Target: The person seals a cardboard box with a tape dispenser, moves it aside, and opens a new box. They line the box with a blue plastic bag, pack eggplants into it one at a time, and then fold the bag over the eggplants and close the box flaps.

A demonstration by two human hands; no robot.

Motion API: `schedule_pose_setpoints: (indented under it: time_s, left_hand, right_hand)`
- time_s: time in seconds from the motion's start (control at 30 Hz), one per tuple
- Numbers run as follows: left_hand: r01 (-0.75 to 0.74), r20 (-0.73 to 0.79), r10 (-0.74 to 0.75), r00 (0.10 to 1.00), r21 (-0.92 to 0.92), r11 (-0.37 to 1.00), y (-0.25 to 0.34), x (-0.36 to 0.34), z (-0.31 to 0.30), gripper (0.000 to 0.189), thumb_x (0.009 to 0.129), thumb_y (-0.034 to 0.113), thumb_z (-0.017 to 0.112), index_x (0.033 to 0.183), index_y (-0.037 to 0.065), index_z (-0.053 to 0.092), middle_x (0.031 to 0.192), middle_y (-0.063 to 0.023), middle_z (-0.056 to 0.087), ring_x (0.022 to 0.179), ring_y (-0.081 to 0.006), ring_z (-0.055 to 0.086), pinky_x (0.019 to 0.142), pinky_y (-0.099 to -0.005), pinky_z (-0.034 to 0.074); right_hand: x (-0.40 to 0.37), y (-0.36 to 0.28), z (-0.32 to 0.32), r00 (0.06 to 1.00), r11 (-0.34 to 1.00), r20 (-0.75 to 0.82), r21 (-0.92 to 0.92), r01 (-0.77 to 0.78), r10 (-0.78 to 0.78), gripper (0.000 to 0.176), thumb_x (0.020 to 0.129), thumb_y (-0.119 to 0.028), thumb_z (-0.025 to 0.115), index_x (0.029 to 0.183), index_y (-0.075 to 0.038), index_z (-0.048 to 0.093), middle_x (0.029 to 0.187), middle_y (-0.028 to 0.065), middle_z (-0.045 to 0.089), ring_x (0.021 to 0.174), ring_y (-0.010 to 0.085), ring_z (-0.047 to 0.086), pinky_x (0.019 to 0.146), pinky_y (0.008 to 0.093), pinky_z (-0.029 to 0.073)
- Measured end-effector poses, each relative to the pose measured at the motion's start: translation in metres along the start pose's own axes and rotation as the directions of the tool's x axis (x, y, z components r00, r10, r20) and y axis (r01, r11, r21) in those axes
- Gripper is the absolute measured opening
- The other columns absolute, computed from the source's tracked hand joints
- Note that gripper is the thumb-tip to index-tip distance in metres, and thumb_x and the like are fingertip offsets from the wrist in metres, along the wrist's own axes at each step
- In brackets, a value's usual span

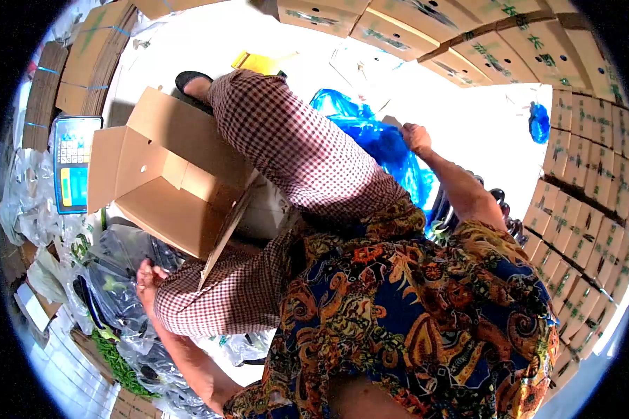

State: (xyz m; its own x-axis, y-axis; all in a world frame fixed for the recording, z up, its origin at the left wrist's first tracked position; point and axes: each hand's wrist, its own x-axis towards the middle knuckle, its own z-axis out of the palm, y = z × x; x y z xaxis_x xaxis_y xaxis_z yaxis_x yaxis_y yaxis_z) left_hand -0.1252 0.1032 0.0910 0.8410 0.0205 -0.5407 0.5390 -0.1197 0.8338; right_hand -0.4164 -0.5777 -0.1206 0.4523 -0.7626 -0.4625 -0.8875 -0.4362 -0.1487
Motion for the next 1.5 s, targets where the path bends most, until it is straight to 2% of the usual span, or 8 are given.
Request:
schedule_pose_setpoints:
  time_s: [0.1,0.23,0.47,0.9,1.03,1.1,1.23,1.5]
  left_hand:
    - [-0.115,0.063,0.114,0.991,0.015,0.993,0.035,0.02,-0.017,0.035,0.09,0.022,0.061,0.119,0.003,0.054,0.087,-0.005,0.061,0.074,-0.0127,0.056,0.069,-0.027,0.049]
    - [-0.36,-0.005,0.365,0.931,0.142,0.922,0.109,-0.015,0.071,0.039,0.092,0.024,0.058,0.123,0.001,0.053,0.089,-0.0043,0.057,0.077,-0.011,0.053,0.073,-0.0255,0.047]
    - [-0.485,0.285,0.403,0.87,0.347,0.803,0.139,-0.044,0.176,0.033,0.093,0.018,0.055,0.121,0.001,0.057,0.085,-0.0038,0.058,0.079,-0.0118,0.055,0.079,-0.026,0.047]
    - [-0.572,0.36,0.452,0.816,0.394,0.719,0.131,-0.081,0.235,0.03,0.092,0.014,0.054,0.118,0.0,0.059,0.085,-0.0039,0.058,0.078,-0.0122,0.056,0.076,-0.0257,0.046]
    - [-0.588,0.444,0.431,0.785,0.318,0.744,0.138,-0.098,0.258,0.027,0.09,0.009,0.051,0.114,-0.001,0.06,0.086,-0.0047,0.059,0.079,-0.0117,0.056,0.074,-0.0252,0.047]
    - [-0.556,0.47,0.403,0.786,0.252,0.792,0.14,-0.103,0.274,0.026,0.089,0.007,0.05,0.112,-0.001,0.06,0.086,-0.0053,0.059,0.079,-0.0119,0.057,0.074,-0.0254,0.048]
    - [-0.723,0.673,0.459,0.579,0.165,0.67,0.138,-0.108,0.315,0.031,0.084,0.01,0.06,0.114,0.002,0.059,0.102,-0.0087,0.063,0.092,-0.0176,0.061,0.08,-0.0289,0.05]
    - [-0.704,0.863,0.505,-0.025,-0.374,0.604,0.099,-0.069,0.465,0.048,0.078,0.028,0.073,0.112,0.001,0.052,0.102,-0.0146,0.063,0.087,-0.0215,0.063,0.076,-0.0334,0.05]
  right_hand:
    - [0.026,0.009,-0.032,0.902,0.894,-0.031,-0.151,0.421,-0.43,0.019,0.083,-0.024,0.057,0.091,-0.011,0.068,0.091,0.0148,0.067,0.083,0.0317,0.065,0.076,0.0367,0.052]
    - [0.025,-0.007,-0.087,0.955,0.646,-0.013,0.734,0.21,-0.296,0.028,0.084,-0.029,0.06,0.09,-0.002,0.068,0.09,0.0141,0.069,0.092,0.0266,0.065,0.086,0.0352,0.048]
    - [0.036,0.027,-0.002,0.973,0.989,0.203,-0.07,0.127,-0.11,0.061,0.069,-0.041,0.073,0.114,-0.002,0.059,0.112,0.0227,0.061,0.106,0.0337,0.06,0.093,0.039,0.047]
    - [-0.004,0.023,-0.068,0.974,0.416,0.225,0.885,-0.21,0.012,0.031,0.085,-0.025,0.059,0.1,0.001,0.058,0.085,0.0115,0.06,0.074,0.0197,0.056,0.066,0.0327,0.048]
    - [0.011,0.019,-0.09,0.977,0.861,-0.198,0.481,0.168,-0.08,0.024,0.088,-0.024,0.055,0.099,-0.002,0.058,0.08,0.0091,0.058,0.079,0.0203,0.057,0.069,0.033,0.047]
    - [0.026,0.03,-0.102,0.915,0.912,0.177,-0.134,0.388,-0.363,0.024,0.088,-0.024,0.055,0.102,-0.004,0.058,0.085,0.0126,0.061,0.086,0.0236,0.06,0.075,0.034,0.047]
    - [-0.015,-0.04,-0.174,0.897,0.585,0.234,0.811,0.033,-0.376,0.011,0.092,-0.013,0.049,0.088,-0.004,0.054,0.085,0.0053,0.059,0.091,0.0175,0.059,0.078,0.0311,0.047]
    - [-0.128,-0.192,-0.294,0.685,0.246,-0.106,0.885,0.395,-0.721,0.014,0.092,-0.021,0.056,0.096,-0.009,0.052,0.089,0.0087,0.065,0.084,0.0147,0.062,0.073,0.0261,0.051]
